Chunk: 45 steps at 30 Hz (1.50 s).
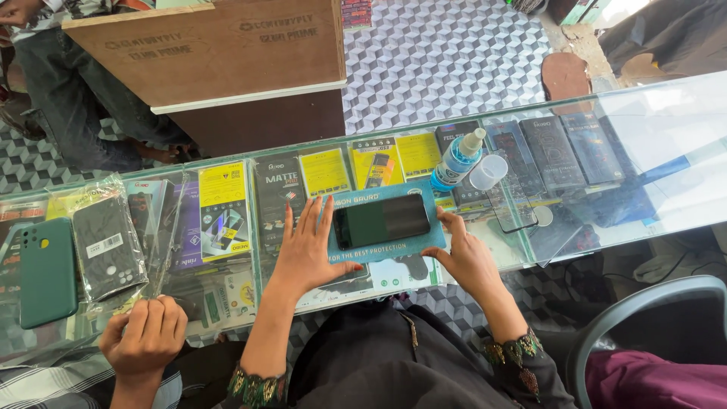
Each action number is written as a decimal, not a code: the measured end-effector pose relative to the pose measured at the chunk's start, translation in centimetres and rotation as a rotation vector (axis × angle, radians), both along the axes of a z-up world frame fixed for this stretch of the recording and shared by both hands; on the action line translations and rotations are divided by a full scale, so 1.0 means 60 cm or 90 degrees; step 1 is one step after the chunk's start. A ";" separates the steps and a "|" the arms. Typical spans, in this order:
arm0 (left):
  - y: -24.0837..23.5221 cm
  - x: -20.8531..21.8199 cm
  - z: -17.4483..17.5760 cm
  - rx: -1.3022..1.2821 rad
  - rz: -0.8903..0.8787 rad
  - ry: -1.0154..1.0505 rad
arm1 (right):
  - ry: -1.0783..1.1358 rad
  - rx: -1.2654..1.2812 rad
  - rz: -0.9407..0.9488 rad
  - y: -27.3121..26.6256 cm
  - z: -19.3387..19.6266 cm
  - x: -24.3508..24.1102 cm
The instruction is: The person cleans a black smartphone screen using a spray bottle and a cloth. They wipe the screen repeatedly, rotate the phone, and place it on a blue mat. The person then opens a yellow box and removes a white packet, placing it on the counter.
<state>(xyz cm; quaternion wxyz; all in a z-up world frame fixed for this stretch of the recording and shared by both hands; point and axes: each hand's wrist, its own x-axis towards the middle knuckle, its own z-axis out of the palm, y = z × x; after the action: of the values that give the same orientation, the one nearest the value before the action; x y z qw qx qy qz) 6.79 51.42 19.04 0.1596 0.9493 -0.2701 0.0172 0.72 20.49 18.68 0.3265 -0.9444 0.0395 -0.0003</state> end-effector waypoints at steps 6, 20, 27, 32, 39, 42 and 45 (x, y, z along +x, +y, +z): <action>-0.007 0.020 0.007 0.040 0.010 0.038 | -0.041 0.004 0.022 -0.003 -0.001 0.009; -0.001 0.015 -0.014 -0.219 0.019 0.020 | -0.191 0.154 -0.036 0.033 -0.052 0.039; 0.001 0.012 -0.016 -0.239 0.022 0.027 | -0.218 0.185 -0.003 0.031 -0.048 0.036; 0.000 0.011 -0.007 -0.230 0.023 0.025 | -0.168 0.183 -0.093 0.038 -0.029 0.029; 0.007 0.011 -0.019 -0.285 0.013 -0.085 | -0.372 0.081 0.038 0.052 -0.017 0.028; 0.008 0.016 -0.035 -0.355 0.076 -0.174 | -0.341 0.097 0.059 0.067 -0.011 0.030; 0.009 0.018 -0.042 -0.320 0.253 -0.040 | -0.335 -0.002 0.036 0.076 0.004 0.041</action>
<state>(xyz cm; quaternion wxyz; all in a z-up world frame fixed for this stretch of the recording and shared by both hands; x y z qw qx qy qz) 7.89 51.96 16.51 0.3742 0.9134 -0.0718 0.1434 3.16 25.05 18.92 0.3242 -0.9130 -0.0730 -0.2367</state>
